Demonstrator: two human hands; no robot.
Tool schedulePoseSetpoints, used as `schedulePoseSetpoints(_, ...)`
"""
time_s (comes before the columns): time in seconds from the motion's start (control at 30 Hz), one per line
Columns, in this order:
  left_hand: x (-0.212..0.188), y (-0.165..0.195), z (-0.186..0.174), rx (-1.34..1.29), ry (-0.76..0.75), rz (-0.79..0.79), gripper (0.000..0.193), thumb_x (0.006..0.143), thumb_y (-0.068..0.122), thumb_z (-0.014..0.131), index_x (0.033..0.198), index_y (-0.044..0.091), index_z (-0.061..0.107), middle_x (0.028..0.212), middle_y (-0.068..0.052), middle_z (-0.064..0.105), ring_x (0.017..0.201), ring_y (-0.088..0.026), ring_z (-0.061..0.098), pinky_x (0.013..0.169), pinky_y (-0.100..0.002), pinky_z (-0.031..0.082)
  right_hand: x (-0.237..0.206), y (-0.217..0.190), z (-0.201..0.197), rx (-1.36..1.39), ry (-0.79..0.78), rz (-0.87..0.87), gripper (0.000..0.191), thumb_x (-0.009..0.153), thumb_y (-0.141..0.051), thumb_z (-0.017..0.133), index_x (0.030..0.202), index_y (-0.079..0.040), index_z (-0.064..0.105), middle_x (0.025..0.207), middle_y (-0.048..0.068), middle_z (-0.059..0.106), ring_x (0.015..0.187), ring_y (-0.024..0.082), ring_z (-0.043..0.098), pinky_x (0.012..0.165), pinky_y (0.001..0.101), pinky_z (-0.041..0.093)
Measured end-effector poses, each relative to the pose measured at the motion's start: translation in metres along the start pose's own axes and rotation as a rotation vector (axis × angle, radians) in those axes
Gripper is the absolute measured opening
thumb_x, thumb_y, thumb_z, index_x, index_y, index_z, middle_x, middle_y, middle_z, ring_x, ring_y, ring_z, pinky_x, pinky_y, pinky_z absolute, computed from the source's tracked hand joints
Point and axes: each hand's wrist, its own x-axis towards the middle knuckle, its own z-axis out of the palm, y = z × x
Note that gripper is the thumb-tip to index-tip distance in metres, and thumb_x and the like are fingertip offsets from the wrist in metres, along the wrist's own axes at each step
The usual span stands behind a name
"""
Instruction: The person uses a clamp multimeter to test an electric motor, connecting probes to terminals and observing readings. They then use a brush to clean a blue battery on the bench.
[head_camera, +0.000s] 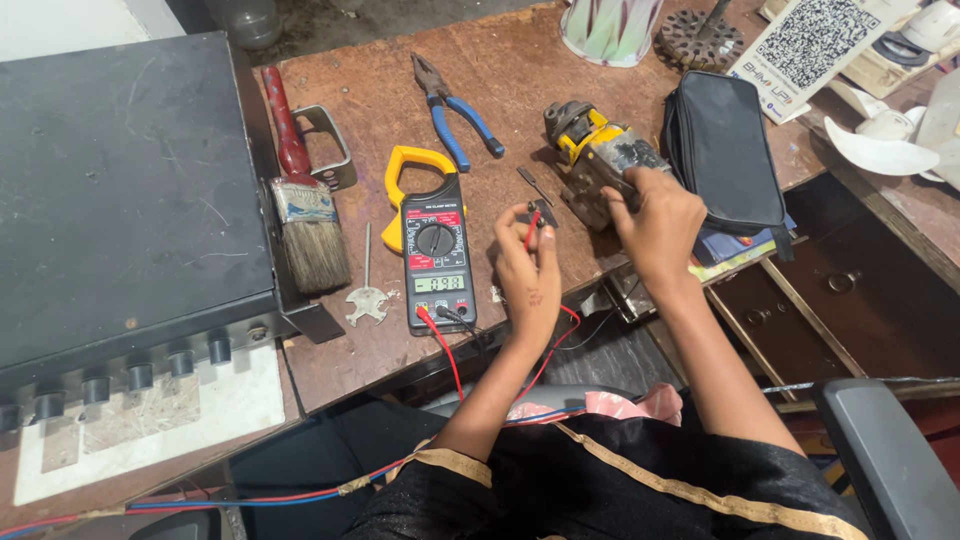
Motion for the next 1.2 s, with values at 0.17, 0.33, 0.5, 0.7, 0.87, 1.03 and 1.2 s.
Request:
schedulePoseSetpoints(0.17, 0.009, -0.002, 0.004, 0.149, -0.059, 0.076, 0.047, 0.088, -0.001, 0.064, 0.132, 0.004, 0.049, 0.093, -0.009, 0.064, 0.088, -0.028, 0.063, 0.08, -0.043, 0.051, -0.004, -0.006, -0.002, 0.001, 0.021, -0.021, 0.026, 0.086, -0.02, 0.087, 0.098, -0.004, 0.07, 0.087, 0.014, 0.07, 0.076, 0.035, 0.067, 0.066, 0.0442, 0.05)
schedulePoseSetpoints(0.33, 0.025, -0.003, 0.008, 0.473, -0.377, -0.07, 0.042, 0.085, 0.0, 0.066, 0.126, 0.012, 0.06, 0.104, -0.013, 0.072, 0.101, -0.036, 0.063, 0.089, -0.047, 0.049, 0.0, -0.003, -0.003, 0.034, 0.0, 0.025, 0.028, 0.085, -0.021, 0.086, 0.101, -0.004, 0.071, 0.089, 0.015, 0.071, 0.078, 0.034, 0.068, 0.068, 0.0429, 0.052)
schedulePoseSetpoints(0.5, 0.045, -0.011, 0.014, 0.667, -0.334, 0.066, 0.051, 0.072, -0.003, 0.068, 0.121, 0.006, 0.059, 0.119, -0.015, 0.067, 0.107, -0.037, 0.058, 0.098, -0.045, 0.046, 0.005, 0.001, 0.0, 0.014, 0.002, 0.034, 0.03, 0.083, -0.023, 0.086, 0.101, -0.004, 0.072, 0.092, 0.015, 0.072, 0.081, 0.035, 0.069, 0.069, 0.0437, 0.052)
schedulePoseSetpoints(0.7, 0.053, -0.004, 0.013, 0.646, -0.067, 0.147, 0.063, 0.065, -0.006, 0.067, 0.126, 0.002, 0.057, 0.13, -0.02, 0.055, 0.113, -0.042, 0.053, 0.097, -0.048, 0.043, 0.007, 0.002, 0.002, 0.003, 0.003, 0.056, 0.03, 0.082, -0.023, 0.086, 0.101, -0.005, 0.071, 0.092, 0.015, 0.072, 0.08, 0.036, 0.069, 0.068, 0.0443, 0.051)
schedulePoseSetpoints(0.87, 0.039, 0.01, 0.016, 0.268, 0.074, 0.033, 0.039, 0.093, 0.0, 0.058, 0.132, 0.004, 0.057, 0.128, -0.018, 0.057, 0.117, -0.036, 0.06, 0.102, -0.045, 0.045, -0.007, -0.006, -0.001, -0.011, 0.035, 0.0, 0.027, 0.087, -0.021, 0.085, 0.1, -0.004, 0.068, 0.089, 0.014, 0.069, 0.079, 0.036, 0.067, 0.066, 0.0446, 0.049)
schedulePoseSetpoints(1.03, 0.024, 0.014, 0.021, 0.147, 0.051, -0.044, 0.045, 0.096, 0.023, 0.066, 0.134, 0.001, 0.057, 0.129, -0.019, 0.062, 0.122, -0.033, 0.062, 0.104, -0.043, 0.046, -0.016, -0.013, -0.008, 0.007, 0.051, -0.029, 0.026, 0.088, -0.018, 0.084, 0.102, -0.004, 0.069, 0.088, 0.013, 0.068, 0.076, 0.034, 0.066, 0.064, 0.043, 0.048)
schedulePoseSetpoints(1.2, 0.026, 0.015, 0.034, 0.009, -0.141, -0.422, 0.075, 0.083, 0.055, 0.073, 0.13, -0.003, 0.06, 0.127, -0.023, 0.067, 0.119, -0.032, 0.064, 0.101, -0.04, 0.048, -0.016, -0.016, -0.014, 0.033, 0.035, -0.056, 0.026, 0.084, -0.017, 0.083, 0.102, -0.006, 0.068, 0.089, 0.012, 0.067, 0.076, 0.032, 0.067, 0.066, 0.0421, 0.05)
